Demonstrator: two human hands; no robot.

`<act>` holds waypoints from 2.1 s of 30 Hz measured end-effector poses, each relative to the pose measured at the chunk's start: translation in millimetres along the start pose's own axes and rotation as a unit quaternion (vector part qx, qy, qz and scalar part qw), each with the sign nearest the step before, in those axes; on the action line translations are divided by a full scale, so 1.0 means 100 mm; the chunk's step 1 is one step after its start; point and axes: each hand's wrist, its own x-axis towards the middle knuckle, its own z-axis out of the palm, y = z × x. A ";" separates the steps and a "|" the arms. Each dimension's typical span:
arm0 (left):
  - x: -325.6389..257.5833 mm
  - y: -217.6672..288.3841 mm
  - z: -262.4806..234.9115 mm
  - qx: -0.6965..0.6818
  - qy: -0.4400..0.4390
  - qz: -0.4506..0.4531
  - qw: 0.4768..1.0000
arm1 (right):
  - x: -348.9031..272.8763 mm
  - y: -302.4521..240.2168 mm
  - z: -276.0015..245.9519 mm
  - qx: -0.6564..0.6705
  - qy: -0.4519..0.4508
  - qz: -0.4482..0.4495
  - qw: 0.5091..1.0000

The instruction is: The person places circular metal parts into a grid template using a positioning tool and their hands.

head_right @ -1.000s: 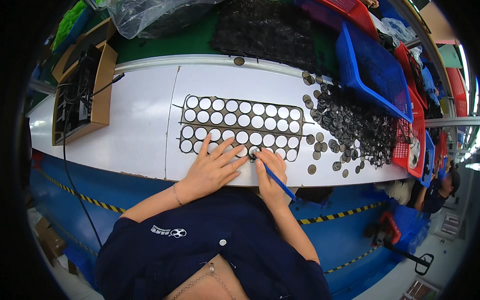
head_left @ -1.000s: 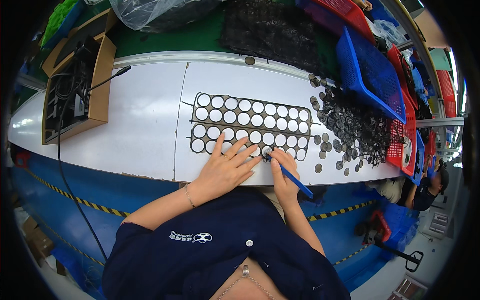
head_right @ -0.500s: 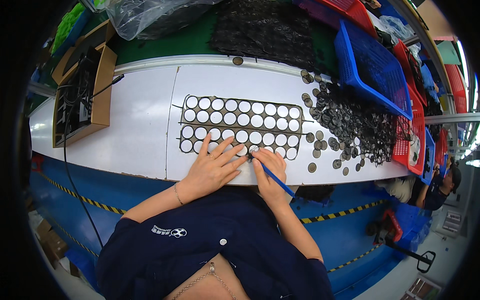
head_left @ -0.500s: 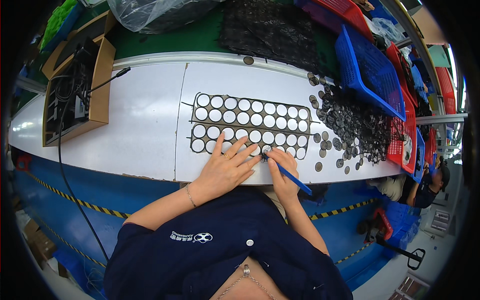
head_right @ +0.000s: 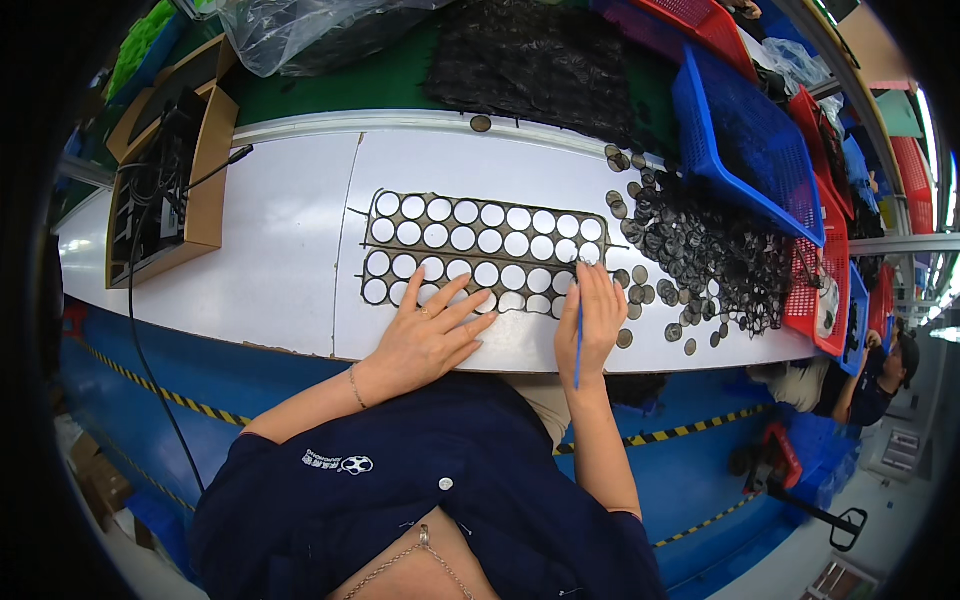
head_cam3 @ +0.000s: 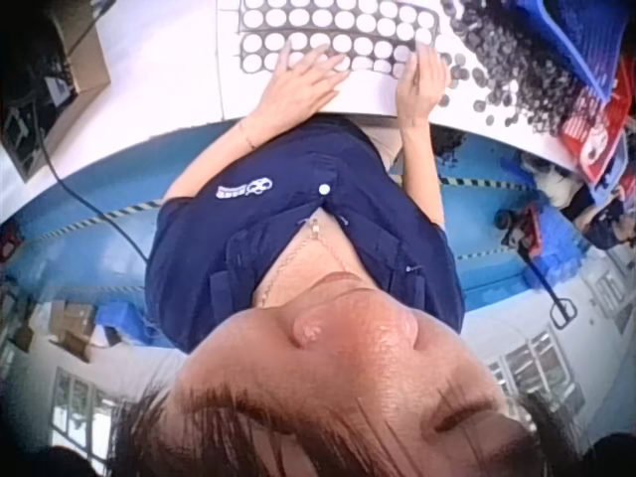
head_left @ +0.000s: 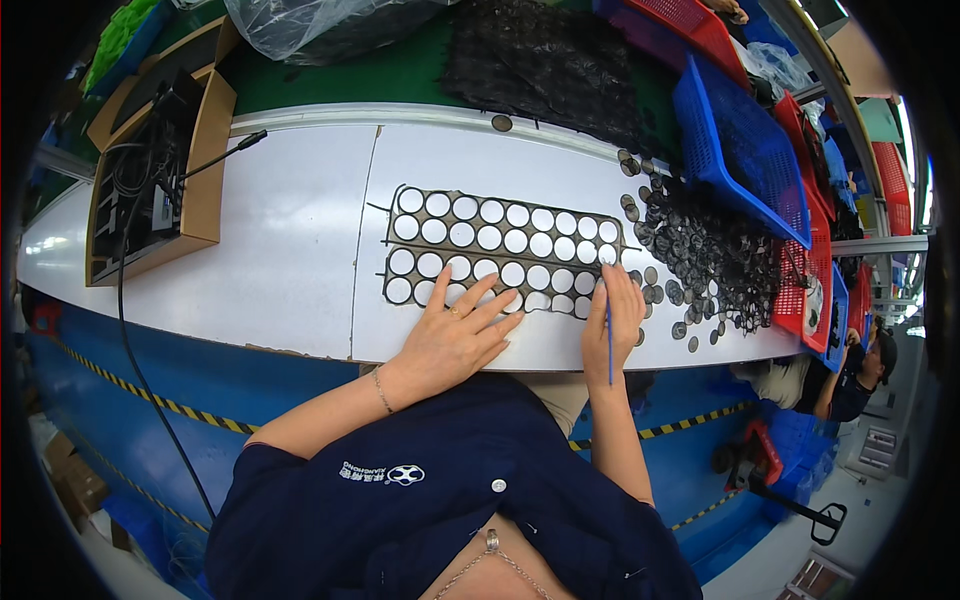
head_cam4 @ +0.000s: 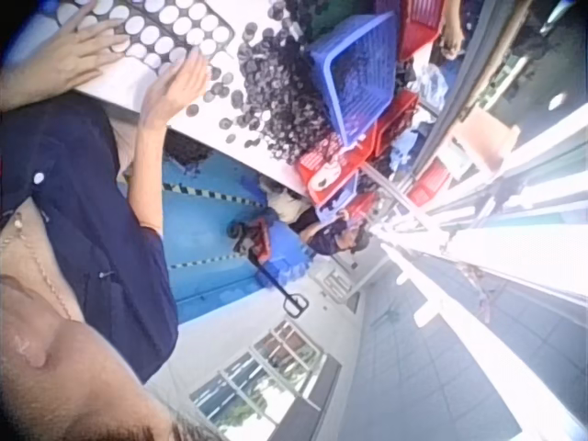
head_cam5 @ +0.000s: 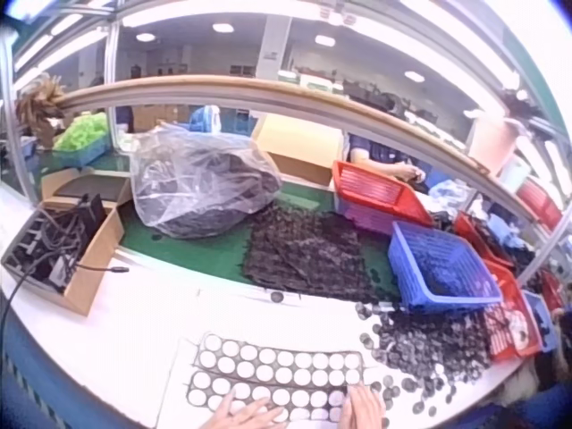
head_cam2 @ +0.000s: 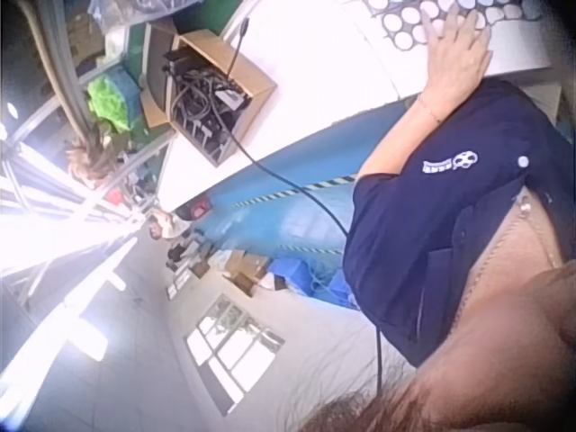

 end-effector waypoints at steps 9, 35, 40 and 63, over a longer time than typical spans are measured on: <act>-0.13 -0.09 -0.13 0.002 -0.018 -0.019 1.000 | -0.23 -0.46 0.00 0.249 -0.176 0.089 0.948; -0.18 -0.10 -0.12 0.014 0.011 -0.023 1.000 | -0.03 -0.31 0.17 0.017 -0.098 -0.155 0.983; -0.17 -0.12 -0.13 0.008 0.000 -0.011 1.000 | 0.11 -0.13 0.15 0.159 -0.075 0.060 0.983; -0.07 -0.12 -0.06 0.034 0.013 -0.052 0.998 | -0.05 -0.50 0.26 0.174 -0.179 -0.022 0.968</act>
